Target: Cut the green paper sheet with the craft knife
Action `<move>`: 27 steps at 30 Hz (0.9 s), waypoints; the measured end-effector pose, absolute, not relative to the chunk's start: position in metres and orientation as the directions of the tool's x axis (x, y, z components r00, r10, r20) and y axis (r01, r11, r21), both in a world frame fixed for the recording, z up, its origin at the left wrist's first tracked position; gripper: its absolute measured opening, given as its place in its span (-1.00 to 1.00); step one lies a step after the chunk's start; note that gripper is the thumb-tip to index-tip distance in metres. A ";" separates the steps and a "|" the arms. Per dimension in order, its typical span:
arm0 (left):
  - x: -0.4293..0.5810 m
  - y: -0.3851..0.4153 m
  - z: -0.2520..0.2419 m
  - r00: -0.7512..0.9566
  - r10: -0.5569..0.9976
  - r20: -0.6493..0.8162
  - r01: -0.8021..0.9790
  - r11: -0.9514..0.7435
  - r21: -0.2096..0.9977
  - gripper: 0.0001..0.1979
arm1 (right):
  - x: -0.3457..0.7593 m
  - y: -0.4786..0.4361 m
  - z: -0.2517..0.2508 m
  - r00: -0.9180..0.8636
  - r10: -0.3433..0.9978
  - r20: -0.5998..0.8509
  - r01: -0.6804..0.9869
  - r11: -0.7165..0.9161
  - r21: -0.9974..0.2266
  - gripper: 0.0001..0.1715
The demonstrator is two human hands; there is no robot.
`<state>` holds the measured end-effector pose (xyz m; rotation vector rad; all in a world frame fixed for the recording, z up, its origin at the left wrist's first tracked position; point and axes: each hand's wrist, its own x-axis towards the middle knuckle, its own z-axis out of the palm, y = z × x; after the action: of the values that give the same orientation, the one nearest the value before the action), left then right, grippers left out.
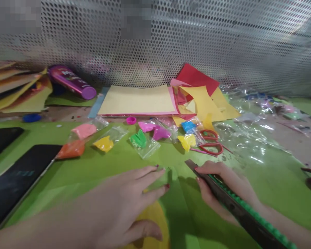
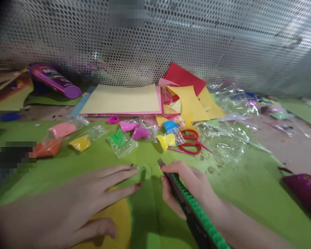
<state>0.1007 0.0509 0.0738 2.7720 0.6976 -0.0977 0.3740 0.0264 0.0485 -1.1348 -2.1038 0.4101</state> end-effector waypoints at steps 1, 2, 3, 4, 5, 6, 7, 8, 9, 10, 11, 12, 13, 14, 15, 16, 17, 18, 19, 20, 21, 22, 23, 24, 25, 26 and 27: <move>0.097 0.049 0.074 0.882 0.456 -0.121 0.472 -0.847 0.244 -0.35 | 0.370 0.025 0.049 -0.377 0.823 0.425 0.591 0.568 -0.573 -0.80; 0.092 0.047 0.075 0.883 0.458 -0.104 0.470 -0.852 0.233 -0.36 | 0.366 0.024 0.050 -0.387 0.820 0.422 0.580 0.572 -0.580 -0.76; 0.087 0.044 0.075 0.881 0.463 -0.097 0.472 -0.853 0.223 -0.37 | 0.361 0.023 0.051 -0.393 0.818 0.419 0.571 0.575 -0.586 -0.72; 0.083 0.041 0.076 0.877 0.474 -0.083 0.480 -0.850 0.215 -0.38 | 0.357 0.022 0.053 -0.396 0.818 0.416 0.566 0.575 -0.591 -0.70; 0.078 0.038 0.076 0.875 0.478 -0.077 0.483 -0.850 0.212 -0.39 | 0.352 0.020 0.054 -0.404 0.817 0.412 0.559 0.576 -0.596 -0.70; 0.074 0.035 0.075 0.874 0.481 -0.071 0.485 -0.849 0.210 -0.39 | 0.348 0.019 0.055 -0.415 0.815 0.405 0.548 0.579 -0.603 -0.69; 0.070 0.033 0.074 0.874 0.482 -0.065 0.484 -0.850 0.209 -0.39 | 0.343 0.018 0.056 -0.434 0.809 0.397 0.534 0.585 -0.610 -0.68; 0.067 0.031 0.073 0.876 0.479 -0.060 0.481 -0.852 0.209 -0.38 | 0.339 0.017 0.057 -0.458 0.800 0.389 0.515 0.595 -0.617 -0.67; 0.065 0.030 0.071 0.876 0.479 -0.051 0.479 -0.853 0.209 -0.38 | 0.336 0.016 0.057 -0.482 0.790 0.379 0.494 0.603 -0.626 -0.65; 0.064 0.029 0.069 0.878 0.478 -0.039 0.474 -0.855 0.210 -0.38 | 0.333 0.017 0.056 -0.503 0.781 0.370 0.475 0.607 -0.636 -0.65; 0.063 0.029 0.066 0.880 0.475 -0.025 0.468 -0.857 0.214 -0.37 | 0.330 0.017 0.055 -0.519 0.773 0.365 0.457 0.612 -0.646 -0.65; 0.064 0.030 0.064 0.879 0.476 -0.007 0.466 -0.857 0.218 -0.37 | 0.328 0.019 0.054 -0.533 0.762 0.368 0.437 0.620 -0.651 -0.67; 0.065 0.030 0.061 0.877 0.481 0.011 0.466 -0.856 0.223 -0.37 | 0.326 0.021 0.051 -0.544 0.747 0.383 0.414 0.636 -0.652 -0.71; 0.066 0.031 0.058 0.874 0.485 0.028 0.466 -0.854 0.229 -0.36 | 0.325 0.023 0.049 -0.549 0.729 0.409 0.390 0.656 -0.647 -0.74; 0.067 0.031 0.056 0.870 0.491 0.043 0.469 -0.852 0.234 -0.36 | 0.324 0.026 0.047 -0.552 0.710 0.436 0.367 0.677 -0.637 -0.78; 0.069 0.032 0.053 0.865 0.498 0.054 0.473 -0.848 0.239 -0.35 | 0.324 0.028 0.045 -0.553 0.693 0.461 0.349 0.696 -0.627 -0.83; 0.070 0.032 0.051 0.861 0.505 0.063 0.477 -0.844 0.244 -0.34 | 0.323 0.030 0.043 -0.552 0.684 0.476 0.339 0.706 -0.621 -0.88; 0.071 0.032 0.050 0.856 0.512 0.071 0.482 -0.840 0.250 -0.32 | 0.323 0.031 0.042 -0.553 0.681 0.481 0.334 0.709 -0.621 -0.92; 0.072 0.032 0.048 0.853 0.516 0.075 0.483 -0.837 0.258 -0.31 | 0.323 0.033 0.042 -0.554 0.681 0.480 0.329 0.708 -0.624 -0.95; 0.072 0.033 0.048 0.850 0.520 0.079 0.485 -0.833 0.266 -0.30 | 0.323 0.033 0.042 -0.557 0.683 0.472 0.327 0.704 -0.631 -0.95; 0.072 0.032 0.047 0.849 0.523 0.076 0.487 -0.829 0.276 -0.30 | 0.322 0.034 0.042 -0.561 0.682 0.469 0.320 0.702 -0.636 -0.92; 0.072 0.032 0.048 0.849 0.523 0.077 0.484 -0.828 0.284 -0.30 | 0.322 0.034 0.042 -0.565 0.681 0.466 0.314 0.700 -0.642 -0.89; 0.071 0.032 0.048 0.850 0.522 0.076 0.482 -0.827 0.290 -0.30 | 0.322 0.035 0.042 -0.572 0.679 0.460 0.308 0.697 -0.647 -0.84; 0.071 0.032 0.049 0.849 0.522 0.081 0.479 -0.827 0.295 -0.31 | 0.322 0.035 0.043 -0.579 0.678 0.452 0.304 0.694 -0.652 -0.79; 0.070 0.033 0.049 0.848 0.523 0.088 0.479 -0.826 0.299 -0.33 | 0.322 0.036 0.043 -0.587 0.678 0.444 0.301 0.691 -0.657 -0.74; 0.070 0.033 0.050 0.843 0.530 0.096 0.483 -0.822 0.300 -0.34 | 0.321 0.037 0.044 -0.596 0.676 0.434 0.297 0.687 -0.663 -0.70; 0.070 0.033 0.051 0.839 0.535 0.104 0.485 -0.820 0.302 -0.35 | 0.321 0.038 0.044 -0.605 0.671 0.428 0.291 0.687 -0.666 -0.67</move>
<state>0.0700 0.0330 0.0506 2.7542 0.7789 0.2675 0.3214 0.0377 0.0443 -0.7339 -2.2138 0.7211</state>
